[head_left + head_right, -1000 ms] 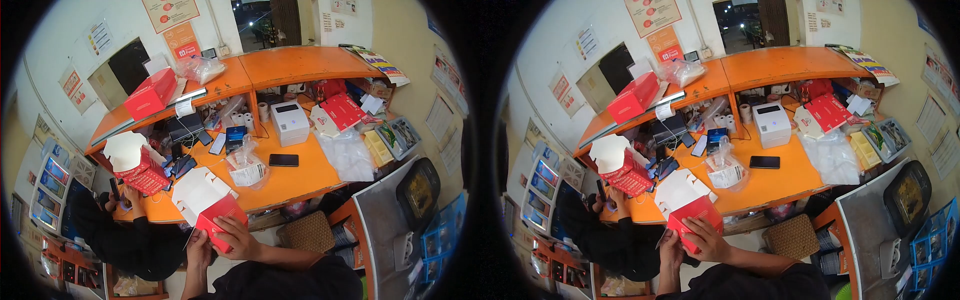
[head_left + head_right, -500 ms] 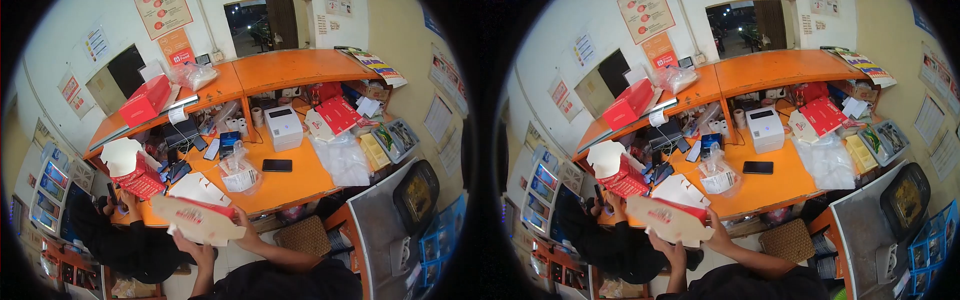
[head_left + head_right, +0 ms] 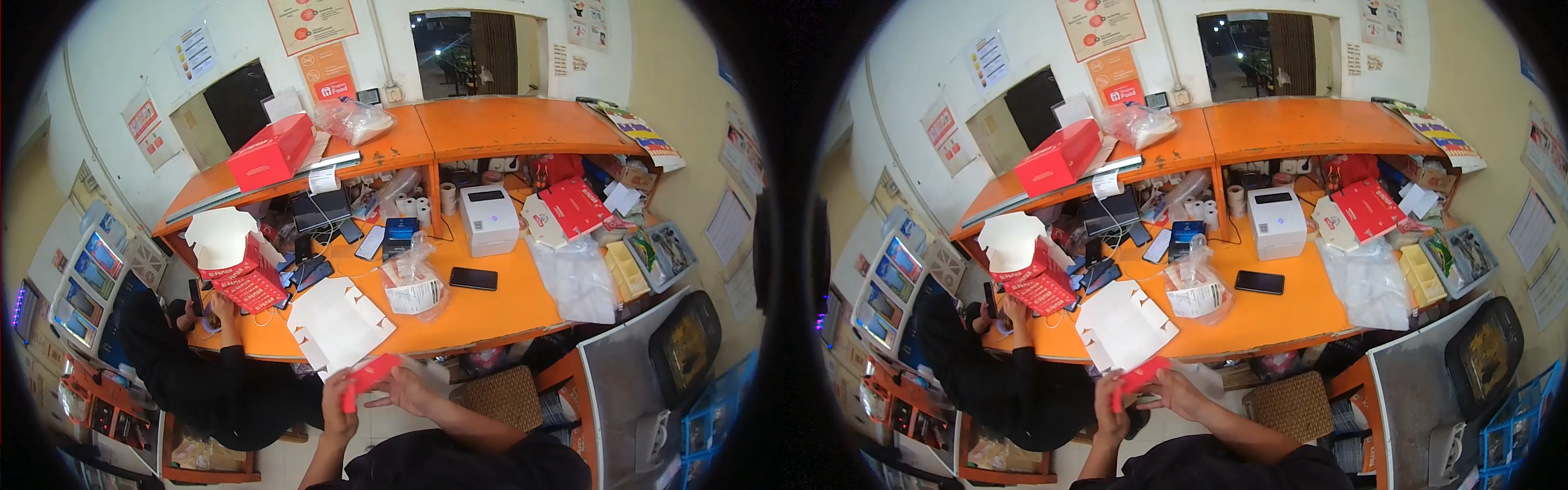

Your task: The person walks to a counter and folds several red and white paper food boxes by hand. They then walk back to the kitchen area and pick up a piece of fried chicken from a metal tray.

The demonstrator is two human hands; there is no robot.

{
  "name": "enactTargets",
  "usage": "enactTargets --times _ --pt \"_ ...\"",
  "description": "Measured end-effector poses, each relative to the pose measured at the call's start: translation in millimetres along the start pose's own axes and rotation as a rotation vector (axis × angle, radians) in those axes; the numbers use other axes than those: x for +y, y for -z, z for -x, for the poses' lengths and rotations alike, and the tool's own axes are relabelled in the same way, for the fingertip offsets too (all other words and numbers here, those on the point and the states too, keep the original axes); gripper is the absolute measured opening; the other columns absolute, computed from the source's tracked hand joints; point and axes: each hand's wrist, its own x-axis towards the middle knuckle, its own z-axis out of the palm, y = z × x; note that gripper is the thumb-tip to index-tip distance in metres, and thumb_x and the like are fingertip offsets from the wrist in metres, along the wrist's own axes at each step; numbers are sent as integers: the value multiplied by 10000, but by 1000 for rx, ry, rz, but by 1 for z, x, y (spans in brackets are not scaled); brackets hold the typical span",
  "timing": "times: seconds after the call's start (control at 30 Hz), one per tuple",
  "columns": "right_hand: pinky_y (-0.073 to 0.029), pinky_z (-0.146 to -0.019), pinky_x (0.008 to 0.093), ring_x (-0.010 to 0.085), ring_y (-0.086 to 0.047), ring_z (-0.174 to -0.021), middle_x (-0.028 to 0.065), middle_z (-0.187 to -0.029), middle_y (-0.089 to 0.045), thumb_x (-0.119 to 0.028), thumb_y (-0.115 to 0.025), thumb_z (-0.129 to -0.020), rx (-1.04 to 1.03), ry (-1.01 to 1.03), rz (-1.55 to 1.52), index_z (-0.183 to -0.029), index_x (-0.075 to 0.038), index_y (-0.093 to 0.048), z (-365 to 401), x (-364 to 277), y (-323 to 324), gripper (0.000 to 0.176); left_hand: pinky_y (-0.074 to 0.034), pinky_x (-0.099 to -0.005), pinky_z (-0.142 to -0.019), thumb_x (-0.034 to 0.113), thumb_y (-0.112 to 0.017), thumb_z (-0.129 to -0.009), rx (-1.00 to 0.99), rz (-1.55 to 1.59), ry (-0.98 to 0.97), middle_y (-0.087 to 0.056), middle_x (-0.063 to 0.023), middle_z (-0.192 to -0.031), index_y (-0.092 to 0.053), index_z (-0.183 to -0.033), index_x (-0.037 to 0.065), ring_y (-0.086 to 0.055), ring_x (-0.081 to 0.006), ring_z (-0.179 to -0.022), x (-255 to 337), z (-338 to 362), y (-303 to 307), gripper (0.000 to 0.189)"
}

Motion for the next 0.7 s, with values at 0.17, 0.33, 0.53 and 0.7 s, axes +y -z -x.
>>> enactTargets --times 0.17,0.33,0.53,0.7 --pt "-542 -817 350 180 -598 -1025 68 -1143 -573 -110 -596 -899 154 32 349 -1237 -54 -474 -2 -6 -13 364 -410 -415 -926 327 -369 -987 7 204 -11 -544 -222 -1127 -501 -1088 -34 -535 -343 -1059 7 12 -13 398" --pt "-538 -835 344 195 -612 -1002 82 -1111 -595 -30 -571 -894 202 159 279 -1188 -31 -518 5 4 -31 299 -431 -408 -900 485 -355 -960 154 314 45 -514 -245 -1170 -480 -1215 -11 -540 -330 -1053 4 10 -7 572" --pt "-528 -847 331 183 -624 -966 94 -1065 -621 2 -590 -872 162 152 185 -1147 7 -546 10 -9 -38 279 -472 -392 -855 329 -598 -854 -87 140 -73 -537 -221 -1164 -651 -1057 48 -563 -328 -1034 11 -8 19 351" --pt "-504 -878 311 161 -592 -1021 73 -1068 -621 -25 -621 -856 178 191 306 -1147 -12 -567 10 6 -43 296 -472 -378 -829 336 -629 -840 -104 -58 -87 -568 -212 -1125 -674 -1018 32 -579 -309 -968 15 -18 23 355"
